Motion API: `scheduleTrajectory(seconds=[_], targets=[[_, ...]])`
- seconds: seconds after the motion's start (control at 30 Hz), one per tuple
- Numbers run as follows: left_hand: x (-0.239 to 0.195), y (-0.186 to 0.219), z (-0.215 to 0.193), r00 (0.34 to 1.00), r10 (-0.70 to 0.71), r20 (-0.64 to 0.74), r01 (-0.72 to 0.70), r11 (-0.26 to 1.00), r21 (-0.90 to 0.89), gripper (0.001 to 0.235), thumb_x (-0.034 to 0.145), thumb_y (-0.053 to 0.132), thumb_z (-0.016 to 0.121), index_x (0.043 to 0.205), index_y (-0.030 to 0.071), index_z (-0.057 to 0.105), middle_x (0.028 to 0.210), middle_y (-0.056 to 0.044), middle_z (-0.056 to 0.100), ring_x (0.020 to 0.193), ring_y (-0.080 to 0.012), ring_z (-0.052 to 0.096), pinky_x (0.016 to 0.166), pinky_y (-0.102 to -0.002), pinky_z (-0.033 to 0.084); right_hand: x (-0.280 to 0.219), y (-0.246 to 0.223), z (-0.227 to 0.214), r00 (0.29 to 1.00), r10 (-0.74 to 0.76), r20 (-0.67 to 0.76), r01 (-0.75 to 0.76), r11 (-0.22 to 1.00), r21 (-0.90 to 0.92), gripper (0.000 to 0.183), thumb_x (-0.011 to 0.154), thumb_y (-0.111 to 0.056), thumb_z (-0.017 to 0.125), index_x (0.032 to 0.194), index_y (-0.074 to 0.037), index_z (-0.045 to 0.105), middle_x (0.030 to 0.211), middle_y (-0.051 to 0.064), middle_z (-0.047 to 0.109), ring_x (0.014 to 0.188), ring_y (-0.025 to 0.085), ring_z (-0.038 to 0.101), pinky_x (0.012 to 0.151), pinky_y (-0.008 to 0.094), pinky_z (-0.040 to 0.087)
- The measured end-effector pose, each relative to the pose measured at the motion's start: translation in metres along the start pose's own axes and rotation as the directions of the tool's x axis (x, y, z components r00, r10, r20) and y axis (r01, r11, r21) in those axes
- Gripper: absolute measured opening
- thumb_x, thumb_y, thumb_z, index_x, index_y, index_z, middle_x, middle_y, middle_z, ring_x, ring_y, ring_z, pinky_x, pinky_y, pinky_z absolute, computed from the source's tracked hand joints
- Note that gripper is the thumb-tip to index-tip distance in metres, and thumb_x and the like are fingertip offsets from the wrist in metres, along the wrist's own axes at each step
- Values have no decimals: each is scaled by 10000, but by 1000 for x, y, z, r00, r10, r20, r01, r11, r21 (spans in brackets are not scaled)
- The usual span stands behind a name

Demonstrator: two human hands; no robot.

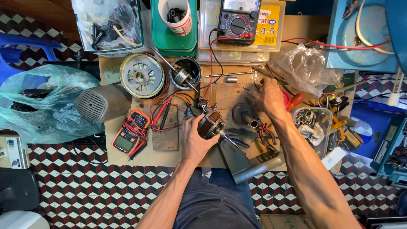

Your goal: The person cleans a motor shaft with a cloth, then assembles the motor by inserting the shaft into the stator and tightening screws. They connect wires to a multimeter and use a power drill to rotate the shaft for testing.

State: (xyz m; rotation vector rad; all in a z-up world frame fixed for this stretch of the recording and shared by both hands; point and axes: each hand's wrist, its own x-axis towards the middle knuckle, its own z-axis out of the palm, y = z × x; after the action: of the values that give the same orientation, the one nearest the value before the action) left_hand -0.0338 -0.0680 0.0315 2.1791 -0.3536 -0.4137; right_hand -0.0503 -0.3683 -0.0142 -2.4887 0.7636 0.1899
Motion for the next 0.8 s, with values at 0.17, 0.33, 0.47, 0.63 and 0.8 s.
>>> scheduleTrajectory(seconds=[0.17,0.33,0.47,0.63,0.8], targets=[[0,8,-11,999,34,-9,-33,997,76,808,628,256,925,1339,117,566,1258,-159,559,1189,-366,535,1015,-469,473,16,17,27,997,-34,63,34,999,3,419,832,-256,781,1092,19,600,1072,259,631,980,468,630,814,542,505],[-1,6,-19,1000,0,10,-1,994,113,843,604,240,936,1346,113,556,1268,-190,525,1186,-372,526,983,-489,470,15,29,39,957,-260,126,280,945,-171,258,907,-93,665,1143,-16,597,1063,234,661,958,434,659,787,524,533],[-3,2,-18,1000,-21,-15,22,998,60,825,629,238,935,1353,115,558,1283,-170,528,1207,-350,537,981,-458,498,21,33,48,907,-382,175,420,826,-376,314,822,-58,679,1109,-11,560,1024,228,655,948,399,677,731,487,561],[-11,1,-21,994,44,-103,-43,999,7,797,644,234,943,1334,99,567,1242,-120,615,1183,-319,580,1011,-436,500,23,32,55,937,-327,126,351,871,-344,321,834,-93,681,1112,-10,545,1031,241,639,908,418,672,691,502,556],[-22,-4,-25,921,-381,-76,357,907,-223,783,626,284,920,1315,102,596,1223,-102,655,1112,-246,665,959,-366,537,29,31,50,938,-346,23,340,907,-248,319,847,-117,690,1108,16,563,1053,289,644,840,468,664,677,529,540]])
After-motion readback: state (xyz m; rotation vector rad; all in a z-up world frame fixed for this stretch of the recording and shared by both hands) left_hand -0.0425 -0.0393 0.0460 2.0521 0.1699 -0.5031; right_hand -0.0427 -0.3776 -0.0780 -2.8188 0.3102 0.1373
